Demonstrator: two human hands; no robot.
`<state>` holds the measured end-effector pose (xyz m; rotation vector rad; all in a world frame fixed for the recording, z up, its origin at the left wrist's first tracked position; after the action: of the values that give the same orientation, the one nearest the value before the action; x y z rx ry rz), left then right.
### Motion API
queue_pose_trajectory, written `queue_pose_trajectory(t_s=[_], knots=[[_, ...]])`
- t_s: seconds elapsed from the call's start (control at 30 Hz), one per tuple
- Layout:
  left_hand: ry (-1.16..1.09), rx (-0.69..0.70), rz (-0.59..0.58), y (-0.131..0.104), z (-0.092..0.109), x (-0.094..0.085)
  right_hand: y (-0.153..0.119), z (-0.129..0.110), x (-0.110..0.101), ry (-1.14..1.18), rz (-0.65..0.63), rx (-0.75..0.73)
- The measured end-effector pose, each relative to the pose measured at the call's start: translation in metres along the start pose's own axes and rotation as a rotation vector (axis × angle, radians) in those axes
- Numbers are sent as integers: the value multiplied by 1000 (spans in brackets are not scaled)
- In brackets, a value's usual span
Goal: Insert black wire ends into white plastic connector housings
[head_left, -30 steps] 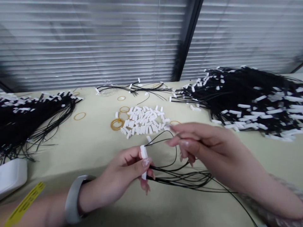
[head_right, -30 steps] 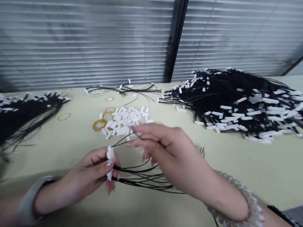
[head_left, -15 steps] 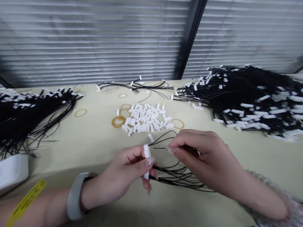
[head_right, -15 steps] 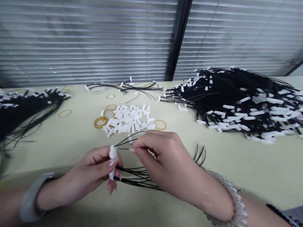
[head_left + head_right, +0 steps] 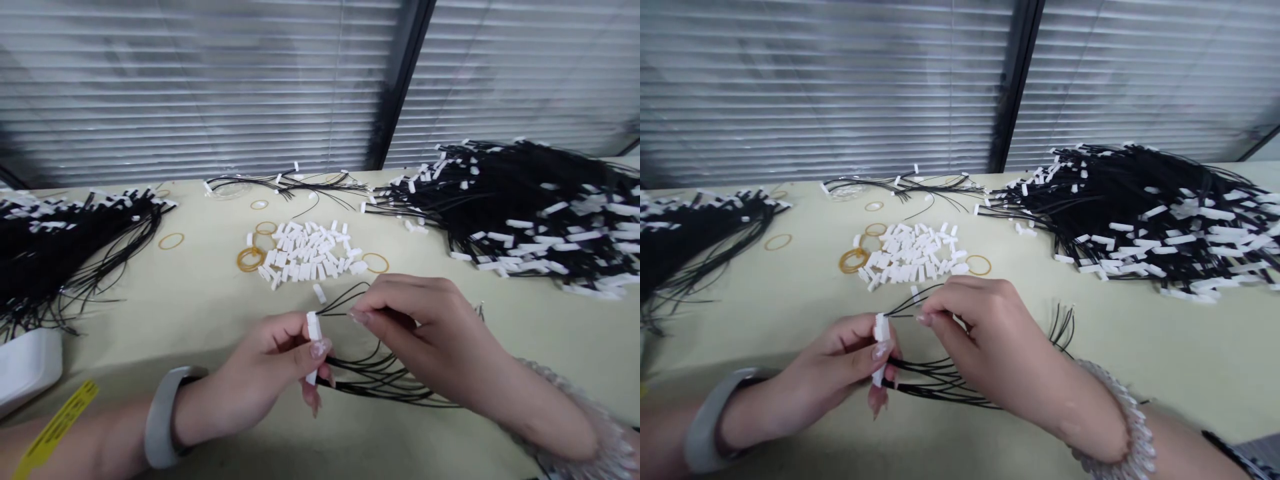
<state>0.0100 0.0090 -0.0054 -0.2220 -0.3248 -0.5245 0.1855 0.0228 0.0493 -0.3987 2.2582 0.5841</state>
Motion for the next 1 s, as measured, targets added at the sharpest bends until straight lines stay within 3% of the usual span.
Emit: queue_pose_trajectory(t_s=[0.23,0.43,0.73,1.0], knots=[[15,-44,-28,0,1,1,-7,6,3,-203,132,-262],[-43,-112,-75,0,0,-4,-9,2,1,-423,125,-439],[-25,-176,-131,2,3,-7,-10,-8,-4,-520,213,-569],[-17,-232,-152,2,6,-5,-12,-12,-5,-473,157,-609]])
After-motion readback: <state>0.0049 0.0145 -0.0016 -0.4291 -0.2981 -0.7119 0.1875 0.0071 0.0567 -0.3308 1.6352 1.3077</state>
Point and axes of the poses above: each hand's wrist, its own y-axis towards the middle knuckle, its own x-axis out of the palm, z = x × y, the point moved 2 cm from there along y, towards the middle knuckle, and after that the axes turned 7 degrees about x, right-handed, at the moved point
